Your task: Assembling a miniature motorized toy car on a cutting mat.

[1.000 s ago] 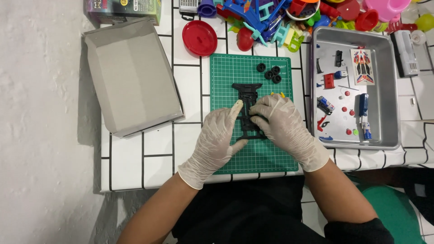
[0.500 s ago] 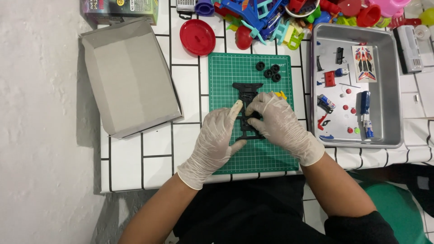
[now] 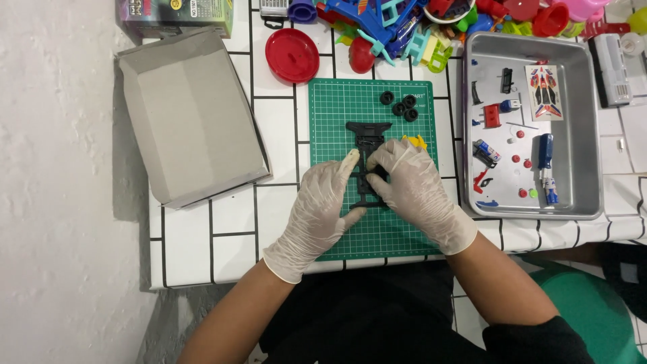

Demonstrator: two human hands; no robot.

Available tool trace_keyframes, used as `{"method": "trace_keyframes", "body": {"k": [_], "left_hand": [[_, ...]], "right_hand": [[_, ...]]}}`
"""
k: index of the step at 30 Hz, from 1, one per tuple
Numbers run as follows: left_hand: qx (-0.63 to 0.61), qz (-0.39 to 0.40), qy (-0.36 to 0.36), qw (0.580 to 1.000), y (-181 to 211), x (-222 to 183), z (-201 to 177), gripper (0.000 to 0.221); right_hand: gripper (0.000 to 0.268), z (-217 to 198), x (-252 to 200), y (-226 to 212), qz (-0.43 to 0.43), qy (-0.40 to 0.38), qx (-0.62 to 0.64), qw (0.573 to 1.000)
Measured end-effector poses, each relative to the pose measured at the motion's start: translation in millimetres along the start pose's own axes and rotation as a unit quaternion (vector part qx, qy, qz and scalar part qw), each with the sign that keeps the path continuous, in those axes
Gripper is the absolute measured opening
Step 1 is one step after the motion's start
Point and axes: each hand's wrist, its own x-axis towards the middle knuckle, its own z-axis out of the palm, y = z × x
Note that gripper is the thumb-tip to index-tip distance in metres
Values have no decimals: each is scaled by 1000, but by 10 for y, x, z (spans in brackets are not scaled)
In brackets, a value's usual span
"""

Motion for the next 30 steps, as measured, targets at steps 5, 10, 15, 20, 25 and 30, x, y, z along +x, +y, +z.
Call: {"method": "trace_keyframes", "body": {"k": [5,10,15,20,25,30], "left_hand": [[29,0,0,1000,32,20,-34,103],[36,-3,1,999,10,13,6,107],[37,-17,-7,999,3,5,21,109],[17,-19,-4,1000,2,13,4,106],[10,-20,-5,1000,-4,15,28,107],[14,-21,-8,1000,1,15,24,105]], "right_hand": [[19,-151,-205,-126,-31,47,-28,998],[21,-65,-355,-166,-54,84,-38,994],[29,39,-366,-143,-73,97,-64,990],[32,141,-431,-130,-57,109,-44,991],[38,230,-445,-94,-69,127,-53,988],[39,240,-457,-61,-74,133,-31,988]]}}
